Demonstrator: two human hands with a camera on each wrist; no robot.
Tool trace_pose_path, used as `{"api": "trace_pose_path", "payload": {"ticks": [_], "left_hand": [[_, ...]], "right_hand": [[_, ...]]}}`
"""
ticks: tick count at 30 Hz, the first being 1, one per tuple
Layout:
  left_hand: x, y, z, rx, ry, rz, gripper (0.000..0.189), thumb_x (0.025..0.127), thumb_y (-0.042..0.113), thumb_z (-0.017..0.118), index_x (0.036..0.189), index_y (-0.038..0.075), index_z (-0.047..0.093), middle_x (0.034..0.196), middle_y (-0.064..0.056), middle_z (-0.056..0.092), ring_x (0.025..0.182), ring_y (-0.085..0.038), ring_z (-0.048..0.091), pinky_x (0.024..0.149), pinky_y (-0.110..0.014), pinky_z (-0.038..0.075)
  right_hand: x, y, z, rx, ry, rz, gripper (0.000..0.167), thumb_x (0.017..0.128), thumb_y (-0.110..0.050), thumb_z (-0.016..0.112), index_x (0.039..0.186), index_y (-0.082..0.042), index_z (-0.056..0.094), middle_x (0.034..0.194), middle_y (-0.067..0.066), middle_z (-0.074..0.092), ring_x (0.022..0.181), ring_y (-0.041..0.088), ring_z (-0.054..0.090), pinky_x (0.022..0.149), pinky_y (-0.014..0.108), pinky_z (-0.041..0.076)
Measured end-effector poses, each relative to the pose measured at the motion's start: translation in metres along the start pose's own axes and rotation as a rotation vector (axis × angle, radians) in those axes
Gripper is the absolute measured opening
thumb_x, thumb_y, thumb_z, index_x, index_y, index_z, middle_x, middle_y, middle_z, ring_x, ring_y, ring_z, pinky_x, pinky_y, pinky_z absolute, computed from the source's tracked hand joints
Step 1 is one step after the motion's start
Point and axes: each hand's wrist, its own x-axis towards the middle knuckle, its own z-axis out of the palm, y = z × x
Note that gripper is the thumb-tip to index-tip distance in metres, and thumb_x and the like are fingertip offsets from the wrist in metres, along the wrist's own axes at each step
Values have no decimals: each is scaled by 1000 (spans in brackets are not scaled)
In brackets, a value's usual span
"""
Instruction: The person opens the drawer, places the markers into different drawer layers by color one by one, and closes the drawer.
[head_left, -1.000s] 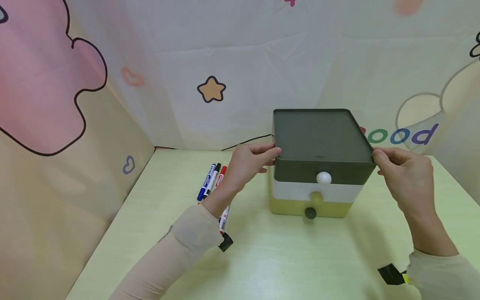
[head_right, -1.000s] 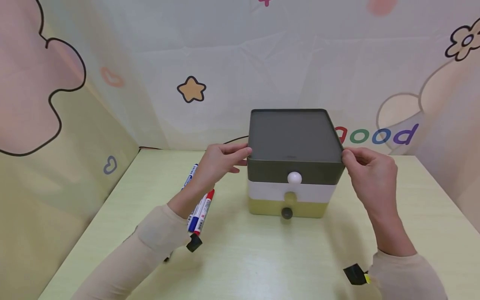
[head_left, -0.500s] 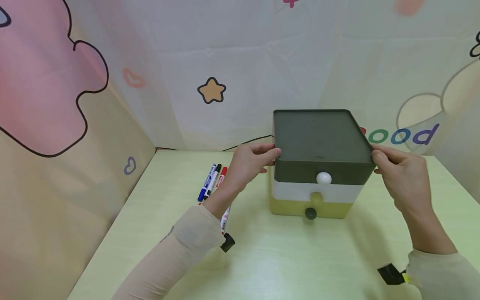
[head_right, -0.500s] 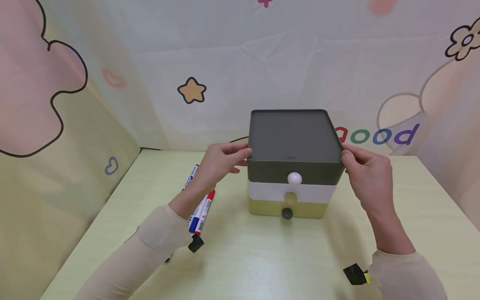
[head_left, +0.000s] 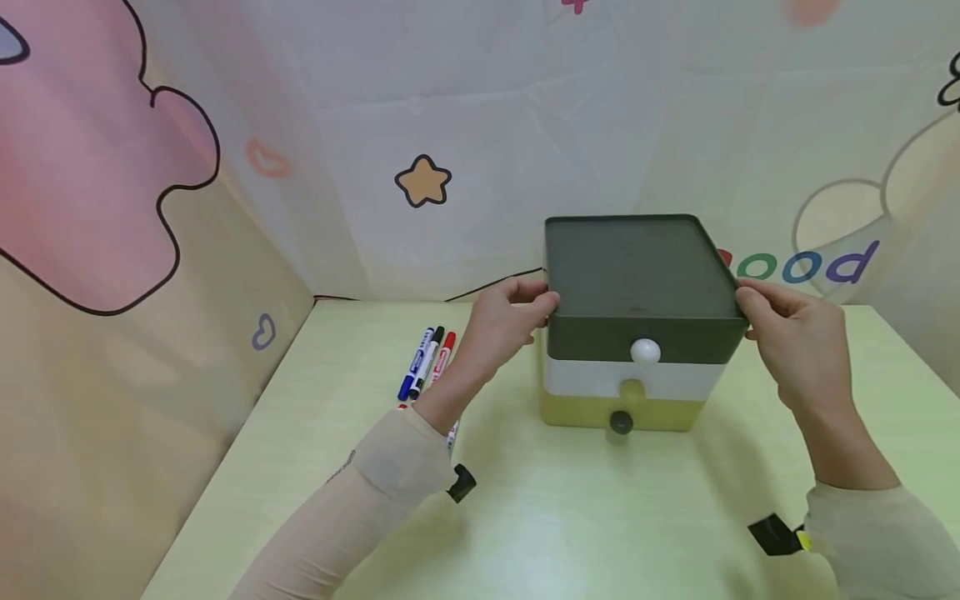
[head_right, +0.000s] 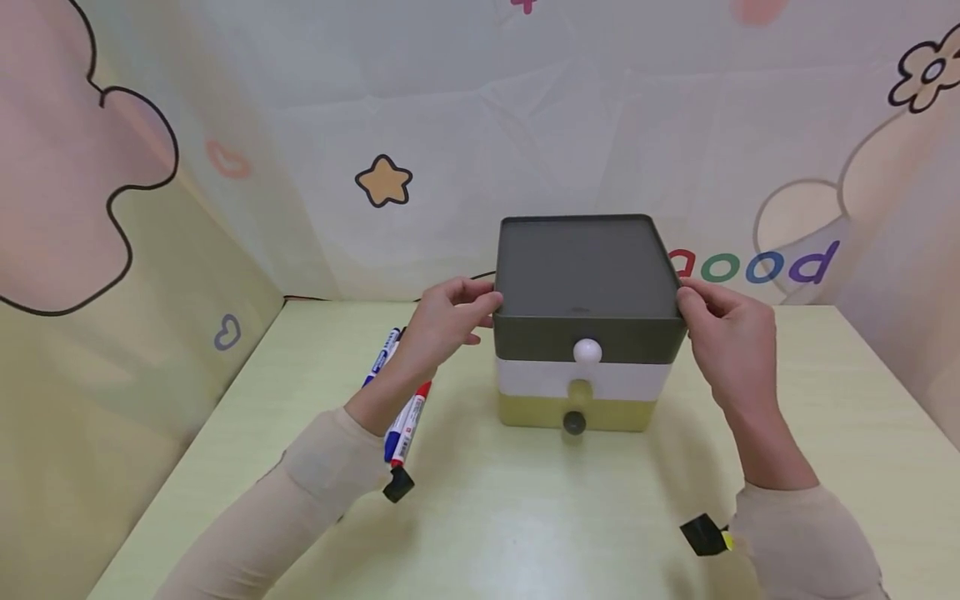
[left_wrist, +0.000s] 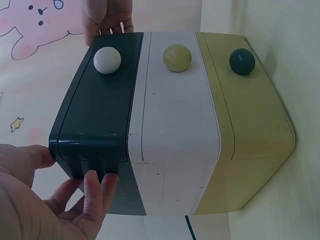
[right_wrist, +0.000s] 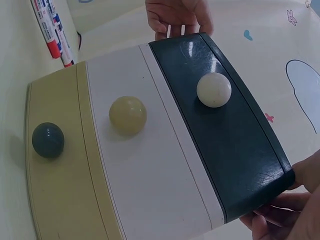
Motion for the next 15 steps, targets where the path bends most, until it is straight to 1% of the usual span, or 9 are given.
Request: {"api": "trace_pose_path", "payload": {"ticks": [4, 8, 11, 13, 15], "left_hand": [[0, -1, -2, -17, -14, 13, 36, 101, 29, 70, 132, 10, 68, 114, -4, 70, 104, -28, 68, 83, -35, 59], [-1, -2, -1, 19, 0, 52, 37, 101, 30, 69, 133, 12, 69, 118, -2, 69, 103, -26, 67, 83, -35, 59], [-4, -5, 3, 58, 39, 94, 37, 102, 30, 67, 133, 11, 68, 118, -1, 68, 102, -22, 66, 82, -33, 58], [-7, -8, 7, 77, 67, 127, 37, 103, 29, 65, 134, 10, 65, 117, -2, 66, 103, -20, 64, 82, -30, 56], [-12, -11, 11, 91, 100, 163, 36, 104, 28, 64, 134, 8, 62, 113, -2, 64, 101, -18, 61, 82, -28, 52]], "right_hand": [[2, 0, 1, 8, -11, 12, 46, 102, -26, 62, 140, 0, 63, 97, -27, 64, 82, 1, 60, 66, 10, 51], [3, 0, 2, 18, -6, 24, 46, 102, -26, 62, 140, -1, 63, 96, -25, 63, 83, 2, 60, 67, 10, 51], [3, 0, 2, 9, 4, 35, 44, 101, -27, 63, 139, -3, 65, 95, -26, 63, 90, 2, 57, 68, 9, 48], [3, 1, 3, 2, 11, 45, 44, 101, -27, 63, 138, -5, 66, 94, -27, 63, 92, 4, 54, 63, 11, 43], [2, 1, 3, -3, 18, 55, 43, 100, -29, 64, 138, -6, 66, 93, -28, 63, 88, 6, 50, 55, 17, 37]]}}
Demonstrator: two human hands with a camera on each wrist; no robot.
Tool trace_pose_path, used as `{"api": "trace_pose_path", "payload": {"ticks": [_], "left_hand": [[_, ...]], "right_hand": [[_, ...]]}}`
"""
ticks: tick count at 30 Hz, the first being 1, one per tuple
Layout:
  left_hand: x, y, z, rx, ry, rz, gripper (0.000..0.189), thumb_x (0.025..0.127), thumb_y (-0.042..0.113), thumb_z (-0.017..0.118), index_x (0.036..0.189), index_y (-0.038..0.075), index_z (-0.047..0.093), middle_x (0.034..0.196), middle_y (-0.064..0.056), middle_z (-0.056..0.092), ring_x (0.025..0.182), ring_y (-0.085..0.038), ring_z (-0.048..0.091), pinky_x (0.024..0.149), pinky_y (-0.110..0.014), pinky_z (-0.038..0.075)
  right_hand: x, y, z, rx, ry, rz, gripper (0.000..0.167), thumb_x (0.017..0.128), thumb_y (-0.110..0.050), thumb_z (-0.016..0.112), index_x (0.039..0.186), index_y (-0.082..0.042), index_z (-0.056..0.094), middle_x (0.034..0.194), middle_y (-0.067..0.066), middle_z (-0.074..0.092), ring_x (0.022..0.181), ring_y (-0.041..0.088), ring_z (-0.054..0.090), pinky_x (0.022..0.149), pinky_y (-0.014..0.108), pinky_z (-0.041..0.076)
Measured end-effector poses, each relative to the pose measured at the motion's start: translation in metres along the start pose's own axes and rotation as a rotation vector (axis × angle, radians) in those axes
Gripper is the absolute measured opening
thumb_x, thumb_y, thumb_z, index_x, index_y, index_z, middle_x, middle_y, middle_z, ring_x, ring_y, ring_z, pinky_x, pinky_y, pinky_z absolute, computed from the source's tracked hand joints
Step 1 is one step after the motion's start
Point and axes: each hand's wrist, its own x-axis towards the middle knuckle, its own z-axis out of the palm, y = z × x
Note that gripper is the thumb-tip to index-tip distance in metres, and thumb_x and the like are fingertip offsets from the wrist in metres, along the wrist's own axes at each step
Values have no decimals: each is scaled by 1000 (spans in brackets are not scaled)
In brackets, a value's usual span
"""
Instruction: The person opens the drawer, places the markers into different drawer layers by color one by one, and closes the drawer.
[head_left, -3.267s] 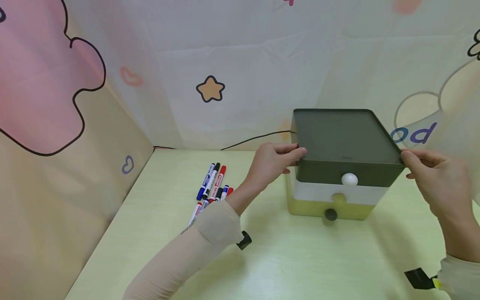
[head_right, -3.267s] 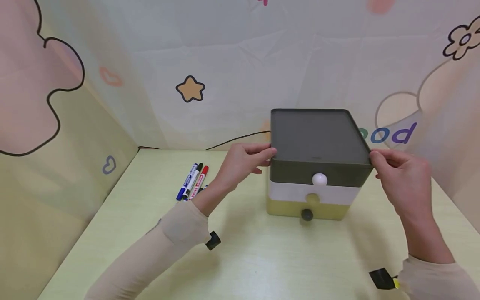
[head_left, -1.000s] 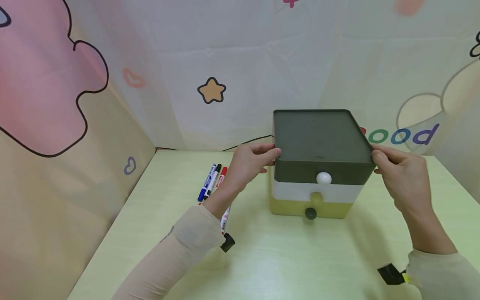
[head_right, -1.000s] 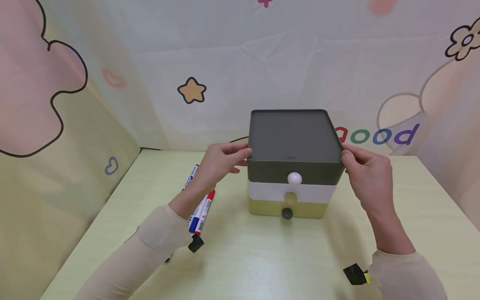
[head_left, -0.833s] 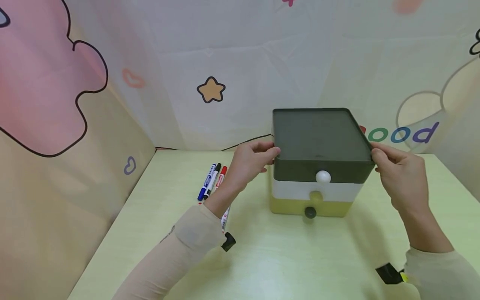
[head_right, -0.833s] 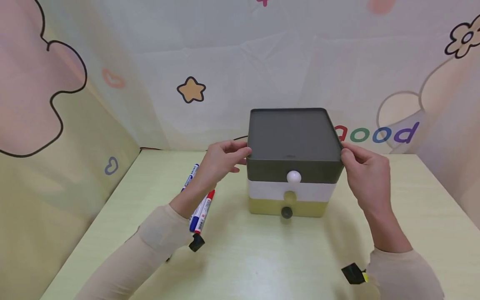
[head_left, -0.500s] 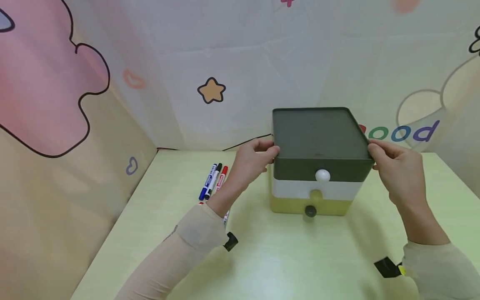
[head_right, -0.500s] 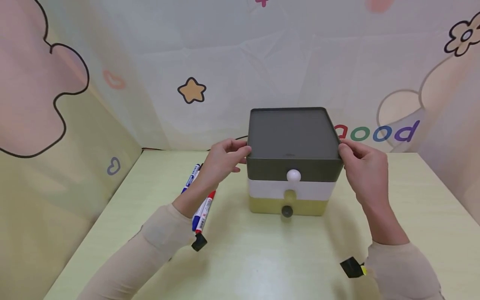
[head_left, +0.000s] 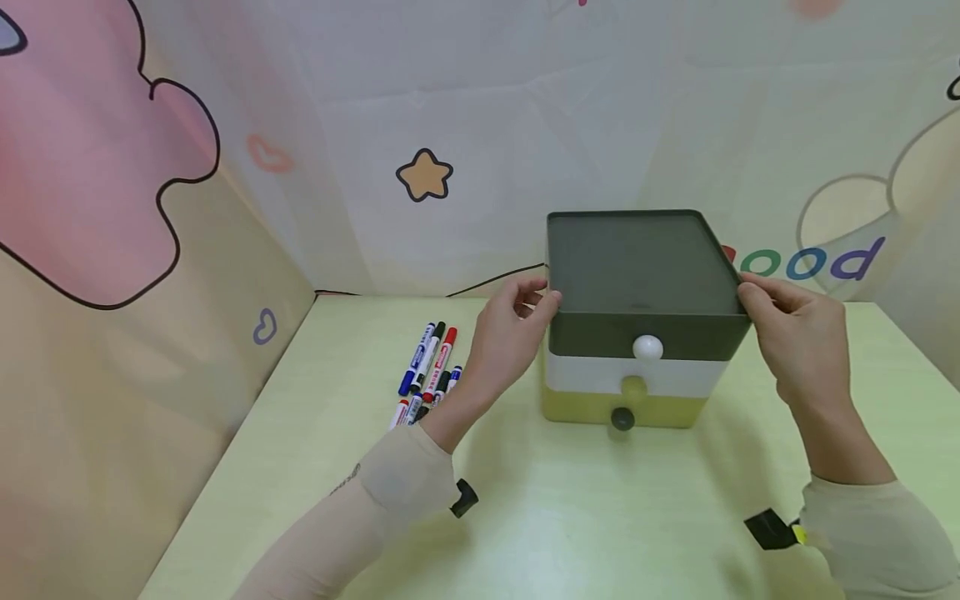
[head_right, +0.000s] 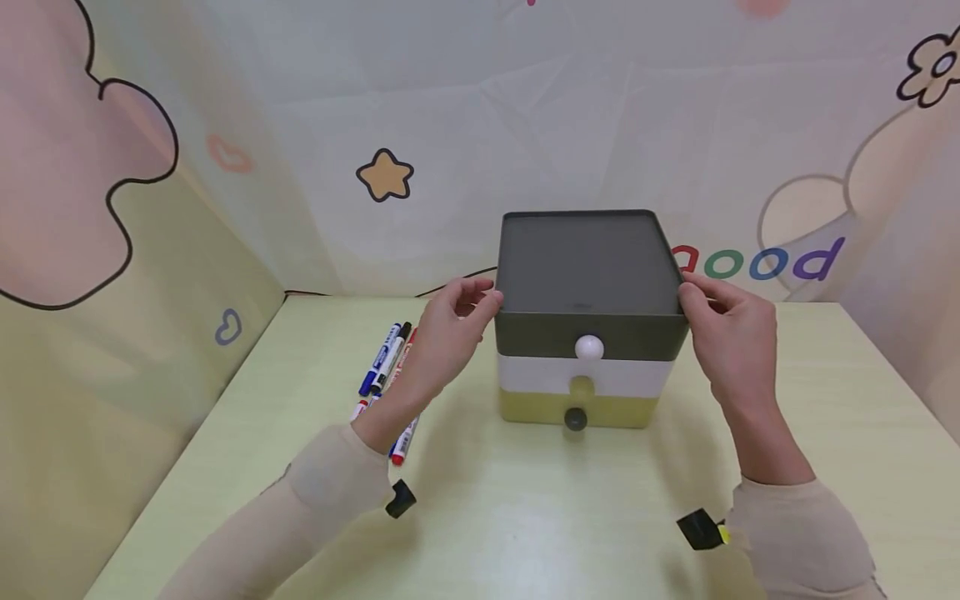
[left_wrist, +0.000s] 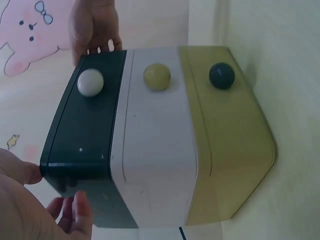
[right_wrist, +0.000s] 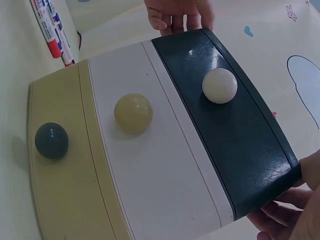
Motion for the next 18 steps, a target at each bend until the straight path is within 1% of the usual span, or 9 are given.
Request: {"api": "trace_pose_path", "payload": {"ticks": [1, 3, 6, 9, 12, 15, 18], "left_hand": [[-3, 0, 2, 9, 19, 18, 35, 103, 27, 64, 133, 8, 62, 111, -2, 63, 100, -17, 59, 81, -28, 51], [-9, 1, 6, 8, 46, 46, 33, 103, 25, 65, 131, 8, 60, 107, -2, 61, 97, -17, 57, 79, -28, 49], [-18, 4, 9, -9, 80, 67, 27, 102, 23, 66, 125, 9, 60, 101, -1, 60, 93, -15, 57, 77, -28, 48], [-25, 8, 12, -41, 83, 79, 19, 102, 21, 66, 117, 9, 63, 97, 0, 62, 87, -14, 58, 75, -25, 49], [-33, 10, 17, -79, 45, 88, 14, 102, 19, 66, 109, 7, 66, 91, -1, 64, 80, -15, 60, 69, -23, 49], [-39, 10, 25, -120, -20, 84, 11, 102, 18, 67, 105, 7, 68, 86, -2, 64, 76, -20, 64, 65, -23, 50], [-42, 10, 35, -151, -69, 66, 11, 102, 18, 68, 105, 7, 69, 87, -8, 68, 74, -26, 70, 63, -23, 51]], "right_hand": [[0, 0, 0, 2, 3, 2, 44, 100, -30, 64, 137, -7, 67, 92, -28, 63, 85, 8, 49, 52, 20, 34], [0, 1, 0, 14, 5, 3, 43, 100, -30, 64, 137, -7, 67, 91, -28, 64, 82, 8, 49, 50, 23, 31], [0, 1, 0, 28, 15, -8, 41, 100, -29, 65, 135, -8, 69, 90, -27, 65, 82, 8, 49, 50, 22, 32], [0, 2, 1, 34, 22, -20, 40, 100, -28, 66, 134, -7, 69, 91, -27, 66, 86, 8, 50, 53, 19, 35], [0, 3, 1, 36, 19, -22, 41, 100, -28, 66, 135, -6, 68, 92, -26, 66, 88, 7, 51, 57, 17, 39], [1, 3, 1, 30, 13, -20, 43, 100, -28, 65, 136, -4, 67, 92, -26, 65, 89, 7, 52, 60, 16, 40], [1, 4, 1, 23, 11, -18, 44, 101, -29, 65, 137, -4, 66, 92, -26, 65, 88, 8, 51, 59, 17, 39]]}}
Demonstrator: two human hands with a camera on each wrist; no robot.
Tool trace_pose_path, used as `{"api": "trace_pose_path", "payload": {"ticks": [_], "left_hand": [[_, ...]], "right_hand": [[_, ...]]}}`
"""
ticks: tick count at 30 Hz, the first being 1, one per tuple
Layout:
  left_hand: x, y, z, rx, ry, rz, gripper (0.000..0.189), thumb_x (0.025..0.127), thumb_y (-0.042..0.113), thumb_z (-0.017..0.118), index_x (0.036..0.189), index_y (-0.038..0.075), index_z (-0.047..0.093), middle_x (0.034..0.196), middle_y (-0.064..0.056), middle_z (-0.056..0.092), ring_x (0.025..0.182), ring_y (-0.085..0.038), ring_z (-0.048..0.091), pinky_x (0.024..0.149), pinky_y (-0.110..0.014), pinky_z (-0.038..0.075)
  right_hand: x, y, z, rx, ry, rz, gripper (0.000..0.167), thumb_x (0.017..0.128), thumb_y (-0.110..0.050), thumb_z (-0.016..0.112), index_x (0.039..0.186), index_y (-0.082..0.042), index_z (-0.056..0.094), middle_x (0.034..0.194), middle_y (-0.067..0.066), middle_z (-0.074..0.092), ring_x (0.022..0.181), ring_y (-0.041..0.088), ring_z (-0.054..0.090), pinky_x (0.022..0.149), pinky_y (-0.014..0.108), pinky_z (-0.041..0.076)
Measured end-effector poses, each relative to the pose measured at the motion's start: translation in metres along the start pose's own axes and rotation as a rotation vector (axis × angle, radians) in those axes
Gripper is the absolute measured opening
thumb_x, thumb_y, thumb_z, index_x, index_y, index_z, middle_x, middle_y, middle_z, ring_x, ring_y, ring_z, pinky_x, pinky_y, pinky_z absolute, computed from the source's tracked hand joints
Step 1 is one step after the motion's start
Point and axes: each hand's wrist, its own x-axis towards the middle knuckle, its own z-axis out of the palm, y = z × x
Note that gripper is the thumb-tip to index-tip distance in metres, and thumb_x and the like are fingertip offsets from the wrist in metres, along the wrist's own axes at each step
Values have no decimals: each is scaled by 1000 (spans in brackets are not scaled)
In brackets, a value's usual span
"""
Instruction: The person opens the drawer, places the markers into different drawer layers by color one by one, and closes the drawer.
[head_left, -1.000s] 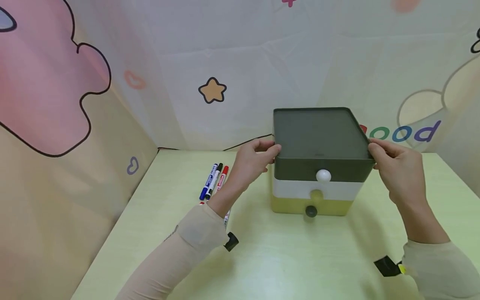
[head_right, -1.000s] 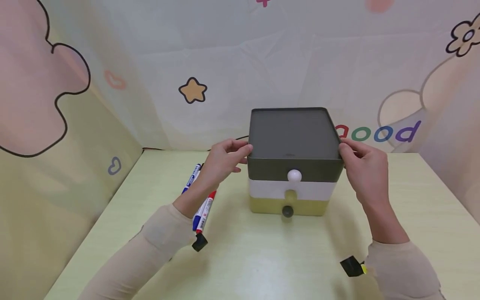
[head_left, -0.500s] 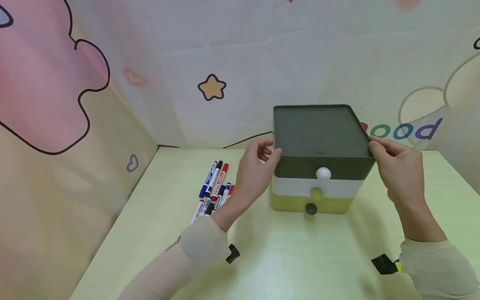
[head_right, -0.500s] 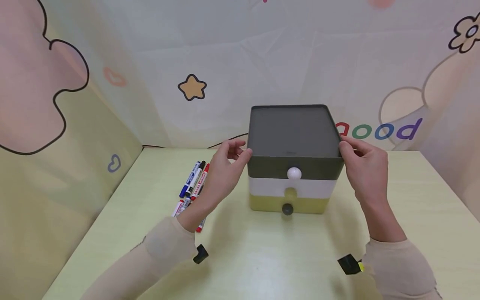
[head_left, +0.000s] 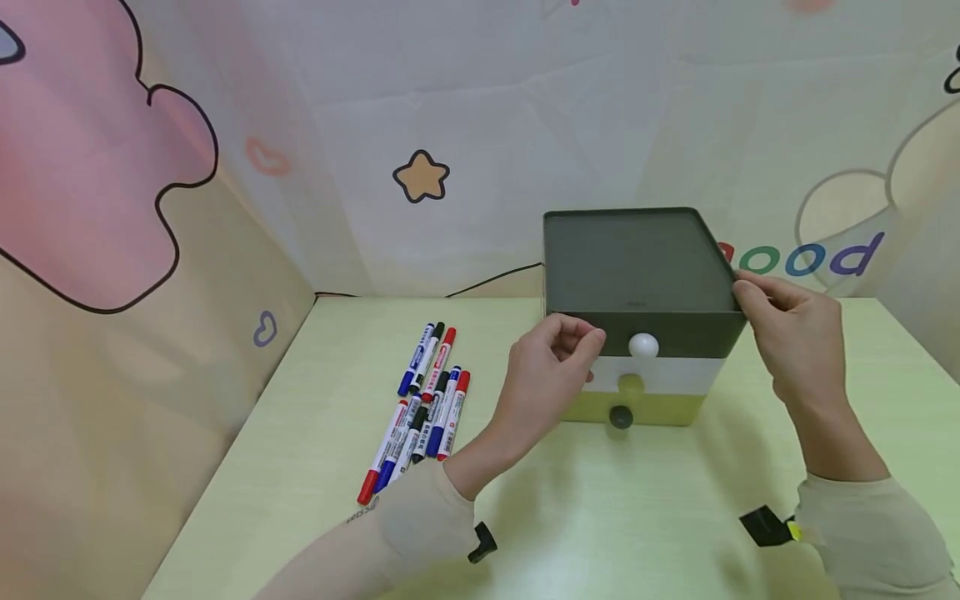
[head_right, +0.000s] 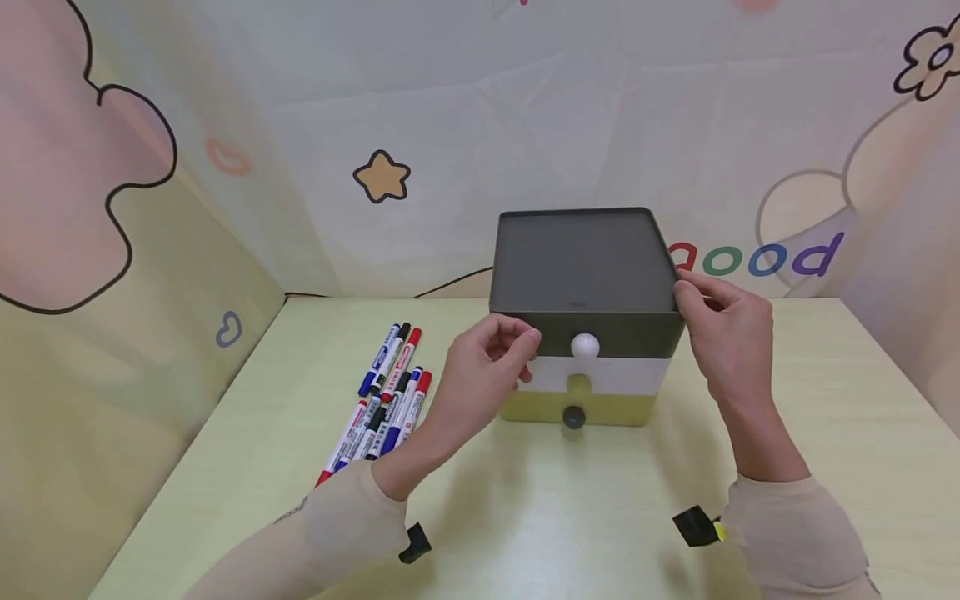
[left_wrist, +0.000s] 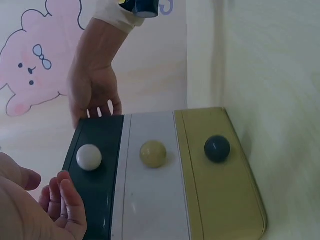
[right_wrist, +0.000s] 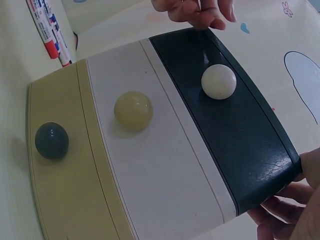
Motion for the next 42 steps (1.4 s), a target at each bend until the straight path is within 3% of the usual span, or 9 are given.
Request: {"api": "trace_pose_path", "payload": {"ticks": [4, 8, 13, 16, 20, 27, 42], "left_hand": [[-1, -4, 11, -48, -27, -35, 11, 102, 19, 67, 105, 9, 70, 92, -15, 72, 75, -31, 72, 60, -21, 49], [1, -8, 20, -107, -43, -47, 9, 102, 17, 67, 106, 9, 70, 94, -15, 74, 74, -36, 73, 59, -22, 51], [4, -13, 31, -133, -60, -26, 8, 102, 14, 66, 107, 8, 69, 93, -15, 75, 63, -25, 73, 61, -31, 60], [6, -14, 37, -92, -60, -6, 10, 102, 15, 67, 109, 8, 68, 90, -14, 75, 57, -16, 70, 58, -34, 61], [6, -12, 40, 12, -51, 30, 12, 103, 17, 66, 111, 8, 66, 88, -10, 75, 53, -7, 67, 55, -28, 58], [6, -12, 41, 116, -47, 75, 16, 103, 18, 67, 115, 9, 66, 94, -7, 77, 51, 0, 63, 49, -23, 51], [6, -20, 46, 9, -65, 115, 22, 100, 16, 70, 121, 9, 69, 103, -11, 77, 53, 0, 64, 56, -26, 58]], "right_hand": [[0, 0, 1, -3, 2, 3, 42, 100, -29, 65, 136, -6, 68, 92, -26, 64, 88, 8, 51, 59, 17, 39], [0, 1, 1, -6, 4, 1, 42, 100, -29, 66, 135, -7, 69, 91, -27, 65, 87, 9, 50, 59, 18, 39], [1, 1, 1, -21, 6, -6, 42, 100, -30, 65, 135, -6, 68, 89, -28, 65, 85, 10, 49, 56, 21, 35], [1, 1, 1, -19, 3, -6, 42, 100, -30, 65, 135, -7, 68, 89, -28, 65, 84, 10, 48, 55, 22, 34], [0, 0, 2, -17, 8, -18, 41, 99, -29, 65, 134, -8, 70, 88, -28, 65, 79, 11, 47, 52, 24, 31], [-1, -2, 0, -5, 16, -29, 38, 99, -28, 66, 131, -9, 72, 88, -28, 66, 72, 10, 45, 49, 25, 29], [-1, 1, -2, 0, 5, -6, 37, 99, -29, 67, 132, -12, 72, 87, -28, 66, 77, 11, 46, 49, 25, 29]]}}
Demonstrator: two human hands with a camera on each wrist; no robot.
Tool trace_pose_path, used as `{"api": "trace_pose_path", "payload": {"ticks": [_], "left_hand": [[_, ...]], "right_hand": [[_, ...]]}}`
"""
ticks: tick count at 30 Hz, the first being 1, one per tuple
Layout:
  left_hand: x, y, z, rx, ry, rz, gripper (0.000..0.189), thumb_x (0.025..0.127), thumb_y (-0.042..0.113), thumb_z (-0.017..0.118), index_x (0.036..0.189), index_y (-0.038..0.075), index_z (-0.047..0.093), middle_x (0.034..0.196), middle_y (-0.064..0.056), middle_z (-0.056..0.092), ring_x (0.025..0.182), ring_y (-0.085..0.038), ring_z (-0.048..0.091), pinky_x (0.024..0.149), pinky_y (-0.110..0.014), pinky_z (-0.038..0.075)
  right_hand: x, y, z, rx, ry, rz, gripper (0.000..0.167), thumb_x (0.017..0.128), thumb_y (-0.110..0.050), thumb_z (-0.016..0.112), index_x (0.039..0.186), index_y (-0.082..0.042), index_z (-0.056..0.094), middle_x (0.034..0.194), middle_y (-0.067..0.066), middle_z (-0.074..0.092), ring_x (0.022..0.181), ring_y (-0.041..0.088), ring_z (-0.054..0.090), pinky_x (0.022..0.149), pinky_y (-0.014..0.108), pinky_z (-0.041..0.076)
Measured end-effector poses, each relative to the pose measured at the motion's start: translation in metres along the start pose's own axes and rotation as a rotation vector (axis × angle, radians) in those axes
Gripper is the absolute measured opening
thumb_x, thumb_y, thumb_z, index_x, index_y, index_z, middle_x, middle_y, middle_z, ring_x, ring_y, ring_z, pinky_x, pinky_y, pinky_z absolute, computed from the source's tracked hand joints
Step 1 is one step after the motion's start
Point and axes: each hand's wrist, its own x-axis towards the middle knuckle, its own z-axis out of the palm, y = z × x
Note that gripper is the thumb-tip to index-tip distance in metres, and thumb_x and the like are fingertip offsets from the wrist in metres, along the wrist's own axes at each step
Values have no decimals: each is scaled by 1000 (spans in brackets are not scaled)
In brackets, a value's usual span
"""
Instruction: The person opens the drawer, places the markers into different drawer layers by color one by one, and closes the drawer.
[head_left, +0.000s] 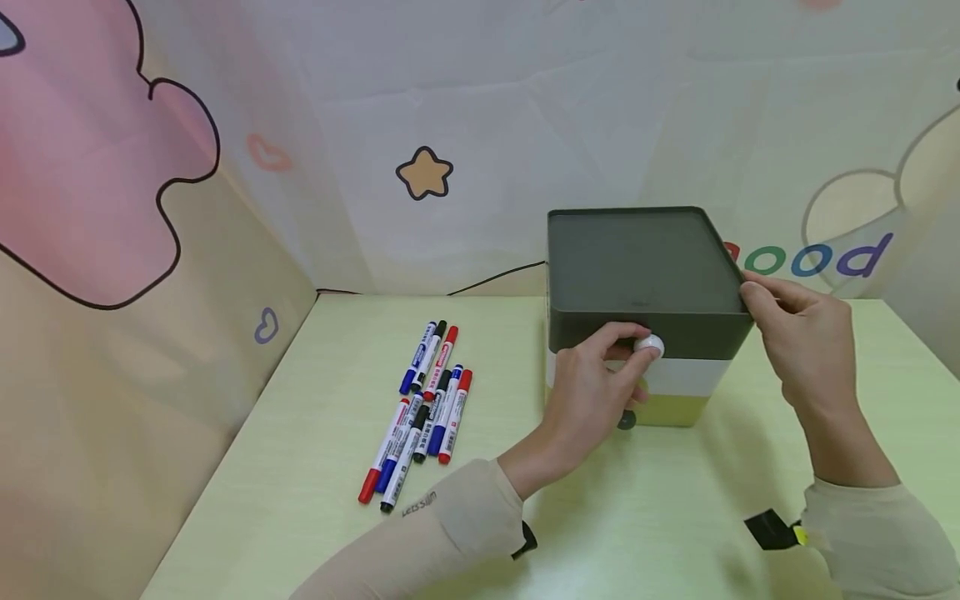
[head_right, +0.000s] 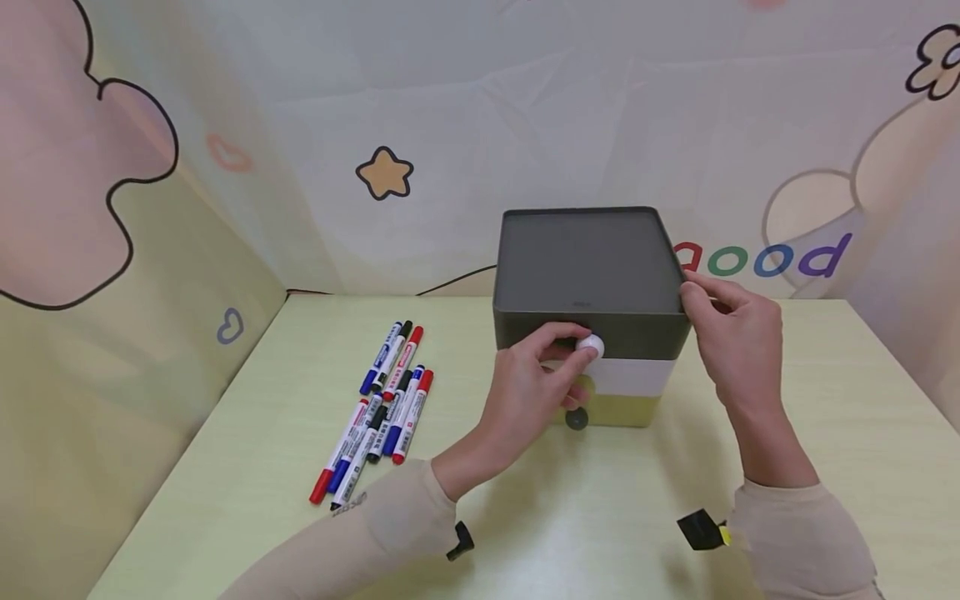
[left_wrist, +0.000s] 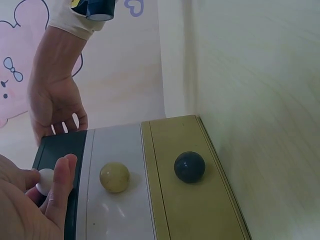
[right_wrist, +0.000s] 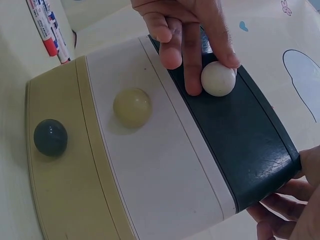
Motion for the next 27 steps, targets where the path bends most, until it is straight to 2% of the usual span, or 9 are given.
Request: {"api": "trace_pose_path", "payload": {"ticks": [10, 14, 17, 20, 24, 27], "left_hand": [[3, -3, -1, 38, -15, 62, 24, 100, 15, 69, 122, 8, 74, 87, -10, 76, 54, 3, 62, 58, -22, 57], [3, -3, -2, 20, -27, 54, 24, 100, 14, 70, 123, 6, 73, 89, -11, 75, 54, 1, 62, 57, -22, 57], [3, -3, -2, 13, -32, 48, 24, 100, 15, 70, 123, 7, 73, 93, -11, 76, 53, 0, 63, 56, -24, 58], [2, -2, -3, 20, -36, 43, 24, 100, 16, 70, 123, 8, 73, 95, -8, 76, 52, 0, 64, 52, -25, 56], [1, -1, -4, 33, -48, 43, 24, 100, 17, 70, 123, 9, 74, 96, -7, 76, 53, 1, 64, 50, -26, 55], [-1, 1, -4, 51, -56, 45, 24, 100, 16, 70, 123, 9, 74, 96, -6, 76, 53, 2, 64, 49, -25, 55]], "right_hand": [[2, -1, -4, 25, -46, 12, 32, 100, -28, 66, 129, -19, 74, 80, -25, 68, 72, 6, 48, 50, 25, 31], [1, -1, -3, 38, -52, 16, 33, 100, -26, 66, 131, -16, 73, 87, -27, 69, 82, 2, 56, 59, 11, 42], [1, -2, -2, 58, -56, 24, 34, 100, -25, 65, 132, -15, 72, 89, -29, 69, 84, -4, 62, 67, 9, 49], [1, -1, -3, 48, -62, 30, 36, 100, -26, 65, 134, -15, 70, 88, -30, 69, 83, -5, 63, 59, 10, 44], [1, -1, -3, -1, -62, 25, 40, 100, -30, 65, 138, -15, 68, 95, -30, 66, 92, 0, 57, 55, 16, 38], [1, -1, -4, -32, -65, 17, 42, 101, -32, 65, 139, -14, 66, 103, -27, 65, 100, 3, 54, 59, 13, 41]]}}
